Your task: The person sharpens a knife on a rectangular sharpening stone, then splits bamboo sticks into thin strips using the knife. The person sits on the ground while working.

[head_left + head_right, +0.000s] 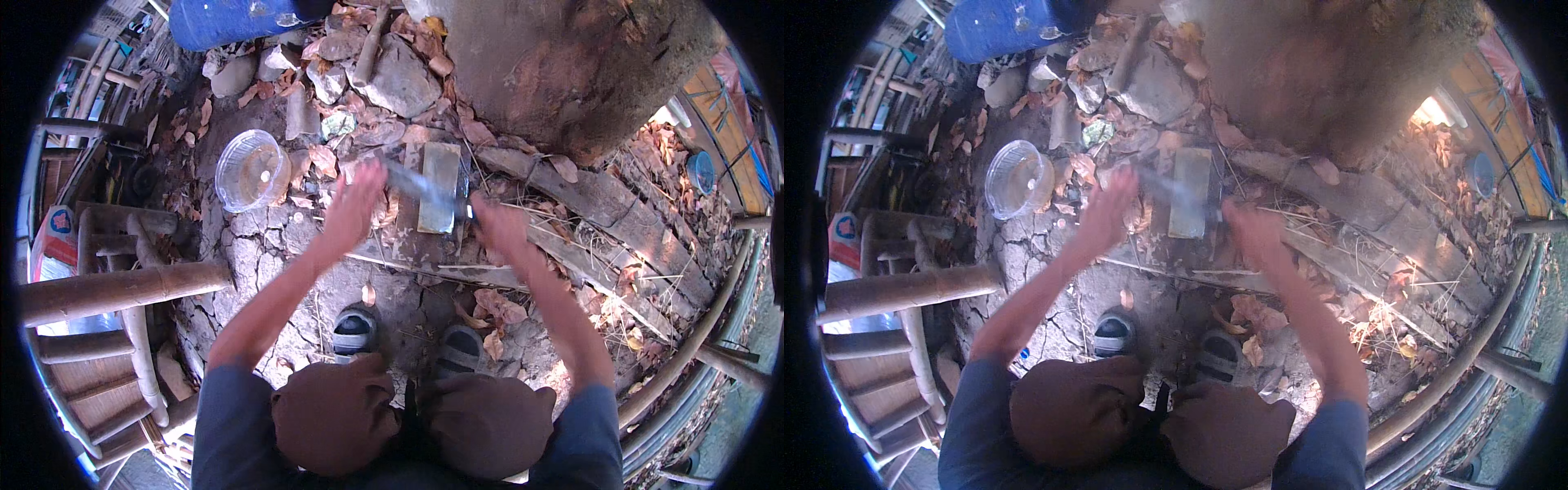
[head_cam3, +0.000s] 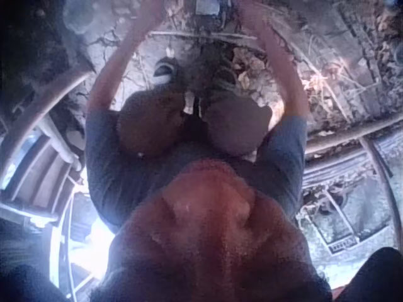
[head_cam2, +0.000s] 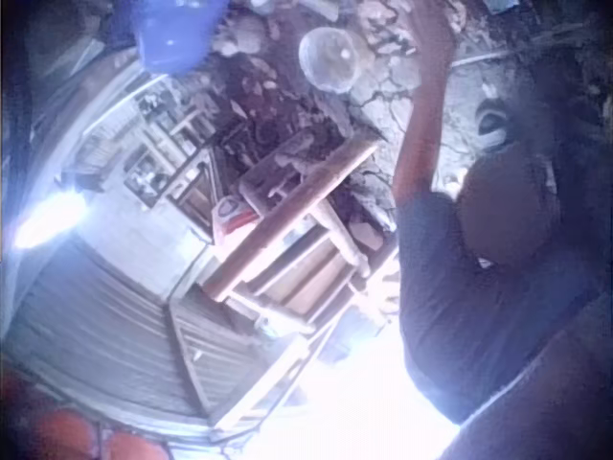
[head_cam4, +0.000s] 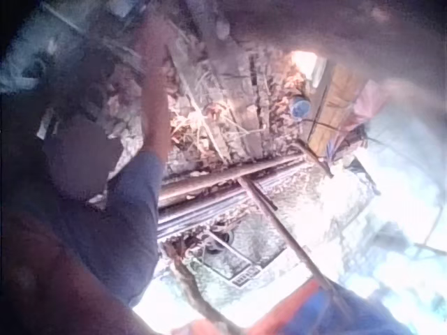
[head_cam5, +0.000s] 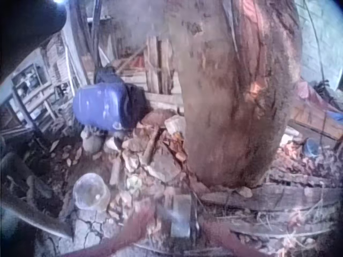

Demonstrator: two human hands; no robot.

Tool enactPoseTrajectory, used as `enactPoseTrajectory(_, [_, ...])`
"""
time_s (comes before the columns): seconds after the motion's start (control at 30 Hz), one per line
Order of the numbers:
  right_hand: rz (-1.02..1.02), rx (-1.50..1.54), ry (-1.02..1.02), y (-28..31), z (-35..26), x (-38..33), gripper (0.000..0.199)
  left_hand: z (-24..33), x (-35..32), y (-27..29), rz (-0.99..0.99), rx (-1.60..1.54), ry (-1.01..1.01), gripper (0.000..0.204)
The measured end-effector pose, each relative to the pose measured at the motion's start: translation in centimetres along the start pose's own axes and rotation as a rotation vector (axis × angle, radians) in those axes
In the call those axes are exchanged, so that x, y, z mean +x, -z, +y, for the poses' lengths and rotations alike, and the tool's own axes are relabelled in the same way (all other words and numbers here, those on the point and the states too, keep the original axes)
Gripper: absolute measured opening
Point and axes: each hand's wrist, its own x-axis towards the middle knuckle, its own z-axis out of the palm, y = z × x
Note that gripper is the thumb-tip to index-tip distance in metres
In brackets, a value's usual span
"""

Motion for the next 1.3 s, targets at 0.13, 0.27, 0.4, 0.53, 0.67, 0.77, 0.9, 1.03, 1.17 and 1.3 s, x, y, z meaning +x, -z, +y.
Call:
enactPoseTrajectory(0.13, [0.128,0.069,-0.025,-3.0,0.4,-3.9,0.043,2.3,-1.3,0.2,0.052,-0.081,-0.091,0.085])
enactPoseTrajectory(0.27, [0.171,0.028,-0.087,3.4,0.6,0.7,0.044,0.5,4.1,1.9,0.163,-0.175,-0.069,0.086])
enactPoseTrajectory(0.4, [0.115,0.11,-0.054,-2.5,0.2,-8.0,0.056,3.5,-1.1,-0.1,0.095,-0.173,-0.185,0.089])
enactPoseTrajectory(0.53, [0.085,0.148,-0.11,-0.4,2.1,-3.8,0.069,3.4,2.8,1.7,0.28,-0.252,-0.139,0.09])
enactPoseTrajectory(0.67, [0.02,0.182,-0.117,-1.4,0.4,-8.8,0.071,4.7,-0.9,0.8,0.193,-0.371,-0.22,0.084])
enactPoseTrajectory(0.77, [0.056,0.158,-0.163,-1.4,0.3,-9.1,0.081,5.4,-1.2,1.0,0.24,-0.303,-0.264,0.083])
enactPoseTrajectory(0.9, [0.055,0.237,-0.198,1.5,0.9,-6.2,0.075,4.3,4.0,3.2,0.233,-0.163,-0.161,0.08])
enactPoseTrajectory(1.03, [0.251,0.303,-0.085,-1.1,-1.3,-12.7,0.05,7.0,-2.9,0.9,0.081,-0.431,-0.318,0.073])
enactPoseTrajectory(1.17, [0.279,0.31,-0.182,-0.9,1.3,-7.3,0.062,5.3,3.5,2.8,0.241,-0.277,-0.255,0.075])
enactPoseTrajectory(1.3, [-0.033,0.259,-0.201,-1.7,-1.4,-13.8,0.062,6.7,-1.6,2.5,0.071,-0.406,-0.326,0.08])
